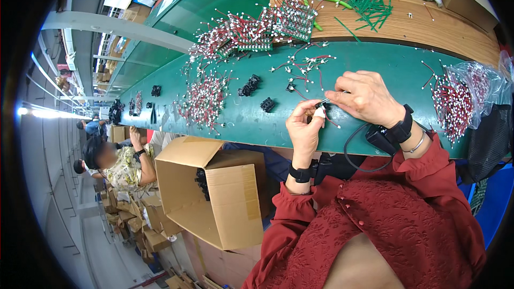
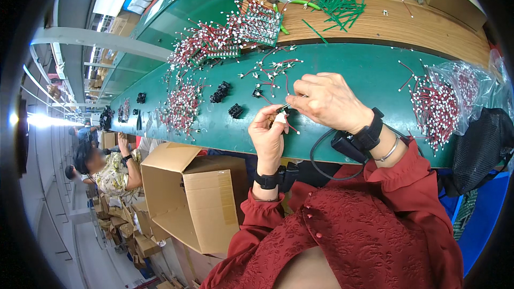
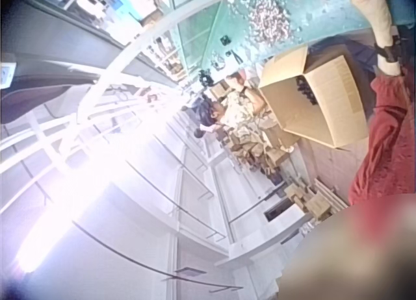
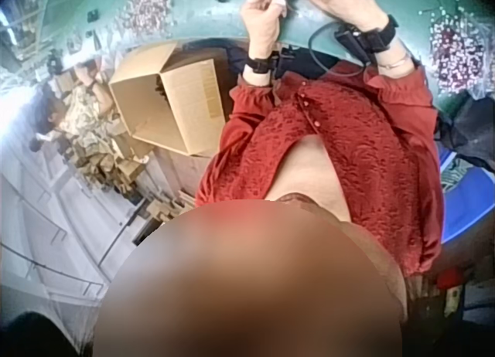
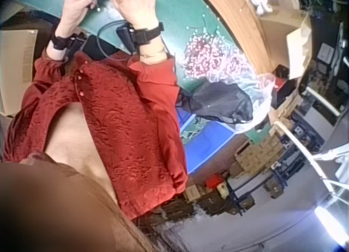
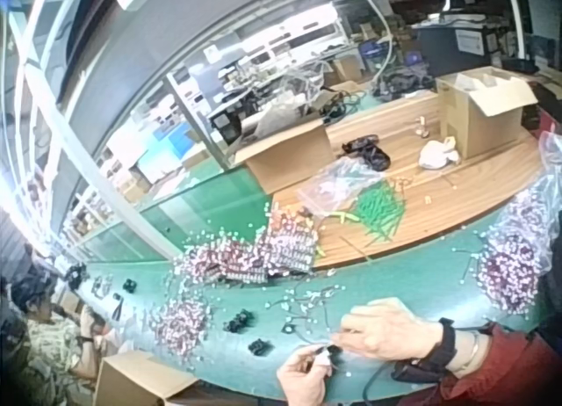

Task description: The person assembles small electronic components at a workstation, inserting wires into black plastic housings and securing them with a tool. Completed units are placed into a cardboard box. The person handles wires, connectors, and housings throughout the task.

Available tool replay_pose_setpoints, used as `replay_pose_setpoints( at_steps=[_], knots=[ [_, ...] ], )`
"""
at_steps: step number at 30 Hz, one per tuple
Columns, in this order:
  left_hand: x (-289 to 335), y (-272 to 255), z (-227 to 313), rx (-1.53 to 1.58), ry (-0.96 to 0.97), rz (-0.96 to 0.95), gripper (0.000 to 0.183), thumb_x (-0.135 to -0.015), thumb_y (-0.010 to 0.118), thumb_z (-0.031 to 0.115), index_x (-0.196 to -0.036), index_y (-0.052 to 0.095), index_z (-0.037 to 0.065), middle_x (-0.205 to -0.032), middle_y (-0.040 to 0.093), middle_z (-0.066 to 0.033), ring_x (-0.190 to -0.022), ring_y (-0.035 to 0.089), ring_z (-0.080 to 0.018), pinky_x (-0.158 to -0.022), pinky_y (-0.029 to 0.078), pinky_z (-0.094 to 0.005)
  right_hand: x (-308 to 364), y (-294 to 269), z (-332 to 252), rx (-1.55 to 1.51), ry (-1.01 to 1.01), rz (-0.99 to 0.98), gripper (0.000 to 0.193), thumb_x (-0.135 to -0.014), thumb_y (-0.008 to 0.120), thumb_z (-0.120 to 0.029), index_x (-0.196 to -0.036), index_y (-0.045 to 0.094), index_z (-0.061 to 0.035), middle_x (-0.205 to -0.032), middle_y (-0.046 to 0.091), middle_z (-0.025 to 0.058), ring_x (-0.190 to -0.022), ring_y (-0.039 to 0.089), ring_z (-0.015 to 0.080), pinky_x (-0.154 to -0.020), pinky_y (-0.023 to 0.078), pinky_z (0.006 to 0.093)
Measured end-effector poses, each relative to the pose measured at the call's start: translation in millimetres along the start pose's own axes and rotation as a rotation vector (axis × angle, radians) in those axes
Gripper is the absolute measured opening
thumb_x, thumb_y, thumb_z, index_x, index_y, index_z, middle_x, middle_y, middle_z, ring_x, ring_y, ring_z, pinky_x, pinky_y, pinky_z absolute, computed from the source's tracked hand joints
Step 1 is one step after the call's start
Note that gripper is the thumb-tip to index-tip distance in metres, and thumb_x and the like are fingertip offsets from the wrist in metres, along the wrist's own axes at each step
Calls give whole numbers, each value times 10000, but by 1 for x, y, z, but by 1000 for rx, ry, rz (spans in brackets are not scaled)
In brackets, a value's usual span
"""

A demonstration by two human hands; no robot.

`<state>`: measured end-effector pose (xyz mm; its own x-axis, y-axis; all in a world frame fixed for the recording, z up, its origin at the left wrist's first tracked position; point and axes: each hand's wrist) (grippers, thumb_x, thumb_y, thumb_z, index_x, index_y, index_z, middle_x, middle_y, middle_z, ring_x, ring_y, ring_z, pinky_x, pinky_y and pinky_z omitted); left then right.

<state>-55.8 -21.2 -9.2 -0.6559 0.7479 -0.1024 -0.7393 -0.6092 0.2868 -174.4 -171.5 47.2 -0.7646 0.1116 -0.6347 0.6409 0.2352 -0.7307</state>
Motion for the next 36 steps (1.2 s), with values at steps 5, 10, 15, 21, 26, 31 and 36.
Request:
replay_pose_setpoints(
  at_steps=[5, 10, 15, 21, 26, 31, 36],
  knots=[
    [-2, -1, 5, 133, -116, -23, 207, -825, 563, -62, -1025, 613, -42, -810, 632, -90, -588, 543, -106, -523, 439, -229, 1, 1, 2, -32, 12, 14, 154, -722, 700, -141, -872, 667, -132, -701, 520, -11, -650, 552, 159, -530, 424, 303],
    [-4, 0, 7, 144, -132, -12, 171, -859, 575, -14, -1025, 608, -38, -803, 642, -104, -577, 543, -113, -517, 435, -233, 0, 4, 1, -34, 27, 66, 147, -715, 700, -153, -850, 650, -127, -716, 514, -12, -678, 555, 157, -546, 431, 304],
    [-2, 2, 6, 111, -91, 9, 145, -866, 558, -23, -1003, 602, -34, -777, 632, -92, -567, 542, -110, -509, 435, -227, 0, 4, 0, -22, 22, 76, 141, -720, 693, -150, -853, 651, -131, -714, 504, -12, -668, 550, 156, -542, 428, 303],
    [0, 1, 7, 115, -84, 7, 130, -863, 541, -37, -979, 598, -29, -743, 616, -77, -553, 543, -105, -493, 440, -224, 0, 4, 2, -29, -42, 41, 159, -692, 686, -148, -845, 644, -135, -703, 486, -19, -662, 545, 148, -522, 427, 297],
    [-1, 0, 7, 100, -86, 2, 142, -848, 543, -59, -975, 599, -28, -738, 613, -70, -553, 543, -103, -497, 445, -223, 2, 6, 2, -58, -26, 45, 156, -692, 686, -146, -842, 646, -135, -697, 486, -19, -664, 550, 147, -510, 431, 301],
    [0, -2, 7, 82, -59, -37, 167, -817, 536, -100, -958, 597, -35, -799, 609, -76, -578, 544, -96, -505, 446, -216, 5, 8, 3, -232, 81, 36, 106, -728, 685, -160, -826, 672, -122, -691, 529, 6, -663, 581, 187, -511, 428, 327],
    [0, -2, 8, 14, -3, -51, 182, -789, 523, -123, -940, 593, -48, -812, 574, -55, -596, 539, -88, -508, 439, -210, 7, 6, -3, -464, 372, -123, 81, -754, 675, -162, -804, 707, -106, -666, 572, 30, -632, 589, 236, -521, 418, 344]
  ],
)
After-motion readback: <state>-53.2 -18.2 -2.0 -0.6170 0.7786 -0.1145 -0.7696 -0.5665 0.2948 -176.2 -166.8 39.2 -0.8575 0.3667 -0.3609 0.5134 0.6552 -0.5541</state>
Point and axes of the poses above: each hand's wrist, its own x-axis away from the middle knuckle, its own y-axis out of the palm, z = x × y
